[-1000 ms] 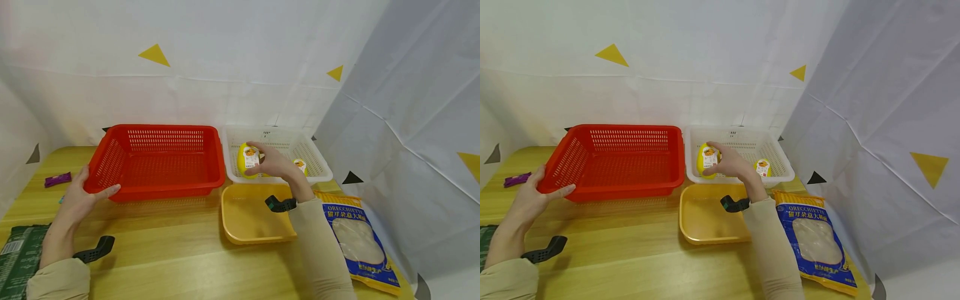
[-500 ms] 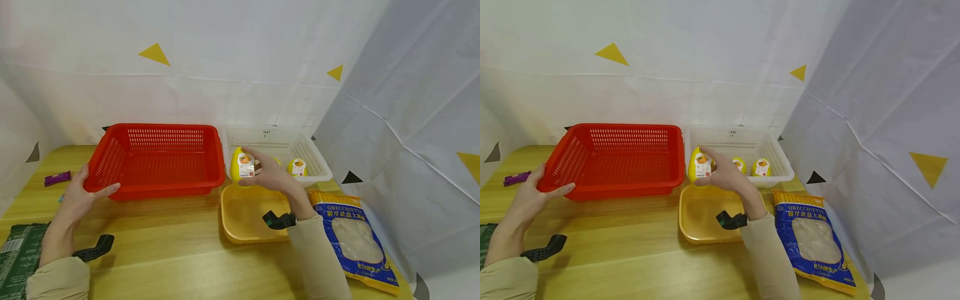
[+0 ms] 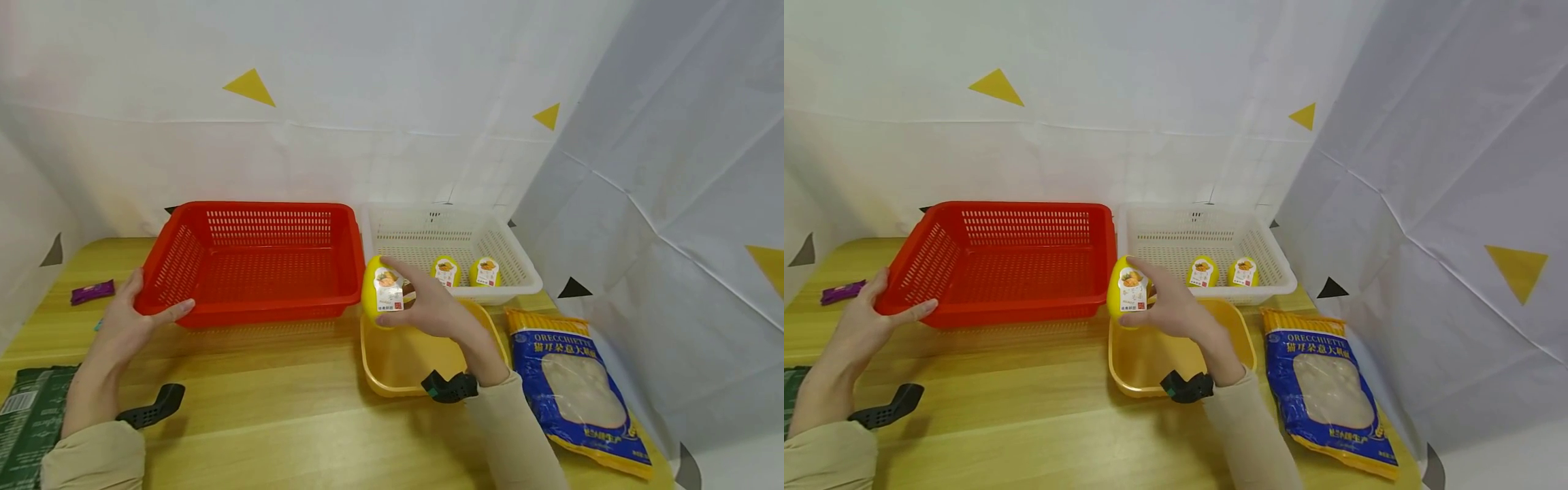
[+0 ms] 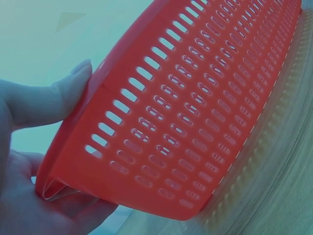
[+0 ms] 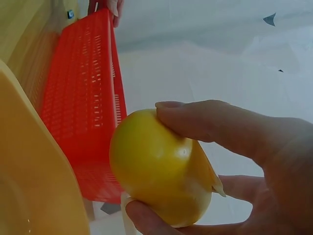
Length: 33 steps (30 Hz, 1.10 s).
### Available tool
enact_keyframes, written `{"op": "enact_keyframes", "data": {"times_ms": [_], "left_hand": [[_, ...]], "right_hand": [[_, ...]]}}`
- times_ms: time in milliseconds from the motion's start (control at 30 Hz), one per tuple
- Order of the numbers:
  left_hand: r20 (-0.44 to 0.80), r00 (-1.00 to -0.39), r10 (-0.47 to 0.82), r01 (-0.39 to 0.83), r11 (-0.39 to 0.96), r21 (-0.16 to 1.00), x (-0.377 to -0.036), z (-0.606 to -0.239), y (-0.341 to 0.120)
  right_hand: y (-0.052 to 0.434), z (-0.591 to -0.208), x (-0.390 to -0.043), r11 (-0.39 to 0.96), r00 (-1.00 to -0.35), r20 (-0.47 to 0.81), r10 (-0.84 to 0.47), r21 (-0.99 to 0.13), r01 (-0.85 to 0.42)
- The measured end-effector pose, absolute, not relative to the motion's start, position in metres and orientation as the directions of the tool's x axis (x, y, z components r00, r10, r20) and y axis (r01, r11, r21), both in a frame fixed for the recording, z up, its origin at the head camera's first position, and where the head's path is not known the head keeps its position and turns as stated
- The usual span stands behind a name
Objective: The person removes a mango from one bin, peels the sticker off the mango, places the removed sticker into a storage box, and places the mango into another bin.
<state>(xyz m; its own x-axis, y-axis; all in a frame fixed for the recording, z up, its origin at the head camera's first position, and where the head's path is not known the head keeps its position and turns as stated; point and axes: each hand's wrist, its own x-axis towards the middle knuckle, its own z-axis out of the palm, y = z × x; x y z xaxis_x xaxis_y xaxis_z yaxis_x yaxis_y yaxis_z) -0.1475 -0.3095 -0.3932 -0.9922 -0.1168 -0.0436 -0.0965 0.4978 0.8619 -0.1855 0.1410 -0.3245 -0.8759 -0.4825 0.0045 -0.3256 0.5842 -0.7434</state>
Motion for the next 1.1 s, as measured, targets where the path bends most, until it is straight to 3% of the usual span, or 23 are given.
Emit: {"op": "enact_keyframes", "data": {"times_ms": [767,1100], "left_hand": [[-0.082,-0.991,-0.105,-0.123,0.489,0.864,-0.147,-0.397,-0.314],[-0.073,-0.992,-0.104,-0.115,0.495,0.861,-0.146,-0.395,-0.315]], "right_hand": [[0.119,-0.338,-0.162,0.488,-0.803,0.049,-0.593,-0.772,-0.407],[0.105,-0.337,-0.153,0.496,-0.777,0.000,-0.630,-0.770,-0.402]]}}
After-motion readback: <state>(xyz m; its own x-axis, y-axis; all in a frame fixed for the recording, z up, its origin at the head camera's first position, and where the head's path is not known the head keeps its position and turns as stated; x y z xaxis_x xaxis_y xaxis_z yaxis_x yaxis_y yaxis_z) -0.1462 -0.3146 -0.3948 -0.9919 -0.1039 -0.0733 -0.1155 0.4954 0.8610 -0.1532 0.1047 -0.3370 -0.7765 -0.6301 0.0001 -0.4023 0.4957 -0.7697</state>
